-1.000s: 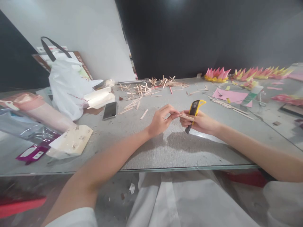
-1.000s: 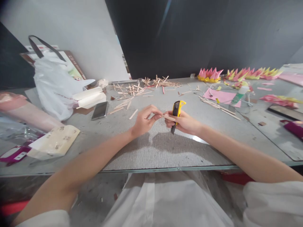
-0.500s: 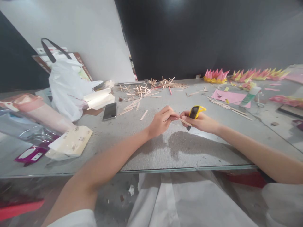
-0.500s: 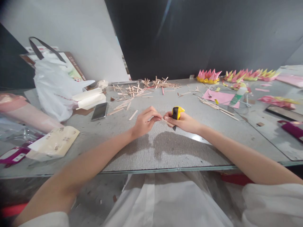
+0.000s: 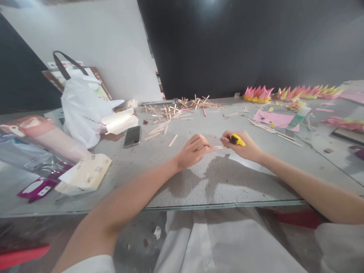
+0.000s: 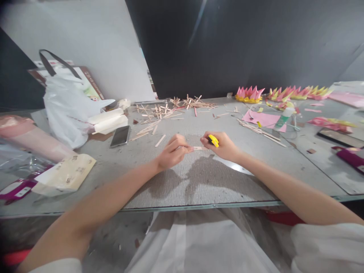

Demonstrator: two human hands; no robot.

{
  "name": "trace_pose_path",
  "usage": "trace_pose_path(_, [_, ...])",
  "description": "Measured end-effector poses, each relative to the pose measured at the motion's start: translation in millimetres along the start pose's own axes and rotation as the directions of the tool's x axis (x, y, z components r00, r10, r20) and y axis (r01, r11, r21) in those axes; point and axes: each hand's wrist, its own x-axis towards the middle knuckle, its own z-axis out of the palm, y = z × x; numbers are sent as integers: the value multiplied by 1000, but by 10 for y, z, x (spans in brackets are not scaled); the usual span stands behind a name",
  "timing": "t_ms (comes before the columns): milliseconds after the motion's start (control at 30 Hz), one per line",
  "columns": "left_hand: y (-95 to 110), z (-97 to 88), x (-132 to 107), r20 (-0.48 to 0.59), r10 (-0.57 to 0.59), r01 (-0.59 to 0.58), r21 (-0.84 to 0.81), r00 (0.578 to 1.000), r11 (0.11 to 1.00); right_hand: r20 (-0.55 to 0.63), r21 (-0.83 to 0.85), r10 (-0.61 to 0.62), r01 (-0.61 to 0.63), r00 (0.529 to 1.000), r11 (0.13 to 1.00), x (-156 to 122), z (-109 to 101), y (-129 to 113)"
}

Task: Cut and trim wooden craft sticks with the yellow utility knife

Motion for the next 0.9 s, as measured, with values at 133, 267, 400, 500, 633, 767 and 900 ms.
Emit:
trace_pose_path(133, [20,-21,6,41,16,-17,23,999,1000,-164,-41,-4,-2,987,999,7,19,113])
trace_pose_path(267, [18,17,5,21,-11,11,-9,1000,1000,-242,-67,-25,9,970,998,31,30,195])
trace_pose_path(400, [15,55,10,-57,-16,13,-47,998,999,-310,-11,-8,5,951,1000,23,-6,127])
trace_pose_path(500, [15,65,10,-48,-30,26,-68,998,997,-304,33,-7,18,953,999,-6,-42,52])
trace_pose_path(633, [6,64,4,-33,-33,30,-77,999,997,-133,38,-73,79,988,996,-31,-52,27])
trace_pose_path(767, [-3,47,22,5,-50,50,-88,999,995,-1,-4,-145,145,990,989,-11,-36,69])
trace_pose_path(900, [13,30,59,77,-77,86,-125,994,988,39,-36,-91,93,995,995,16,-41,118])
